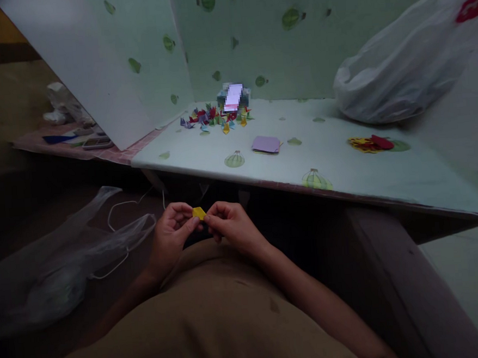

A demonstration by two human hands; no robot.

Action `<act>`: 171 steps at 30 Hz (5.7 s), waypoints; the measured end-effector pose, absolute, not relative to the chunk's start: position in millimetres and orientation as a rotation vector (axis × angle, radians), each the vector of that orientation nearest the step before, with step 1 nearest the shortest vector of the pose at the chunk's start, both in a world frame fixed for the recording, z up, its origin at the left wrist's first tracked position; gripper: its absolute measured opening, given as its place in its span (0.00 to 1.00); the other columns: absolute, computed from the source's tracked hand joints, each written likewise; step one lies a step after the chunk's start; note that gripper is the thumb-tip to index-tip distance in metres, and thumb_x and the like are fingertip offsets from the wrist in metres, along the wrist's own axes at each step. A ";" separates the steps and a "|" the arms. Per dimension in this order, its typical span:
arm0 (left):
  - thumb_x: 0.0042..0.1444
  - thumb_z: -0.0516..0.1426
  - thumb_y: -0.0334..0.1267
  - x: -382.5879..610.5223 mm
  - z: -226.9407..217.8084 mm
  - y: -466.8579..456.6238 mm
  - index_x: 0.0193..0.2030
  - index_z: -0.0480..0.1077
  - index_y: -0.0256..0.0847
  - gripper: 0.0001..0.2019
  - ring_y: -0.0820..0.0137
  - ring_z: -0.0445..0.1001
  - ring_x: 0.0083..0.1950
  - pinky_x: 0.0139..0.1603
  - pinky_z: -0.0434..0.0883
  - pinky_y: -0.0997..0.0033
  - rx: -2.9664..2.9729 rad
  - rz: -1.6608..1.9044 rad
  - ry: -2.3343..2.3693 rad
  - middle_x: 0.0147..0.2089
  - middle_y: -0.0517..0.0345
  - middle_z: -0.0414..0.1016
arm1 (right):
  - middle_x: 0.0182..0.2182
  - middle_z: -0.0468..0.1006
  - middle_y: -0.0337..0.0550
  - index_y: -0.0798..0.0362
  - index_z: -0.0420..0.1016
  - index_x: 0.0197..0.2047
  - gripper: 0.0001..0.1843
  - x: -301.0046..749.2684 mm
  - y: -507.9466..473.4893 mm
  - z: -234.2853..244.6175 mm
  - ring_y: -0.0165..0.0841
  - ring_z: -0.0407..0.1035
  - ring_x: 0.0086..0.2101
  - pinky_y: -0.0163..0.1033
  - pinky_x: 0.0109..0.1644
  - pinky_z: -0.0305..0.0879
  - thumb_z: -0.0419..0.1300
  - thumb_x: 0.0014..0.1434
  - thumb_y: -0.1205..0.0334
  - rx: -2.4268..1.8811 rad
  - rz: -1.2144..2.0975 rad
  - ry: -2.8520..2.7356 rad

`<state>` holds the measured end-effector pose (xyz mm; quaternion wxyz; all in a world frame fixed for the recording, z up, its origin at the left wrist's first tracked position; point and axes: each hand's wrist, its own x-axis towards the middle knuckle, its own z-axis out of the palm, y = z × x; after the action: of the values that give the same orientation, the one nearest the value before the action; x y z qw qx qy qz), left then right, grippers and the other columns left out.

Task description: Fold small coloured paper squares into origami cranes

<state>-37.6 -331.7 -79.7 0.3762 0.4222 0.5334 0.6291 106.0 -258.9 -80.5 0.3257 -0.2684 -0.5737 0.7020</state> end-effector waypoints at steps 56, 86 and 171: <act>0.56 0.63 0.45 -38.5 -100.2 -324.8 0.32 0.72 0.38 0.11 0.76 0.72 0.26 0.31 0.68 0.75 1.017 1.784 1.457 0.28 0.62 0.75 | 0.22 0.72 0.37 0.54 0.71 0.31 0.14 111.0 -259.0 -80.3 0.26 0.66 0.20 0.32 0.24 0.61 0.55 0.66 0.55 -0.713 1.367 -1.760; 0.56 0.64 0.38 -32.9 -95.0 -332.1 0.35 0.73 0.40 0.05 0.71 0.76 0.34 0.38 0.73 0.71 1.286 1.759 1.289 0.33 0.59 0.77 | 0.27 0.76 0.37 0.52 0.77 0.34 0.07 107.9 -257.1 -83.8 0.29 0.71 0.27 0.35 0.34 0.69 0.68 0.57 0.58 -0.460 1.583 -1.555; 0.46 0.67 0.38 -26.5 -79.8 -331.6 0.30 0.71 0.36 0.10 0.75 0.71 0.28 0.32 0.69 0.75 0.546 1.494 1.022 0.27 0.62 0.73 | 0.24 0.75 0.39 0.54 0.73 0.29 0.07 108.8 -259.2 -78.4 0.29 0.68 0.25 0.34 0.28 0.64 0.62 0.56 0.62 -0.701 1.535 -1.819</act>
<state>-26.5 -331.6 -79.8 0.5853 0.2341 0.4383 0.6407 108.8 -259.2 -78.4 0.3243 -0.2674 -0.6934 0.5853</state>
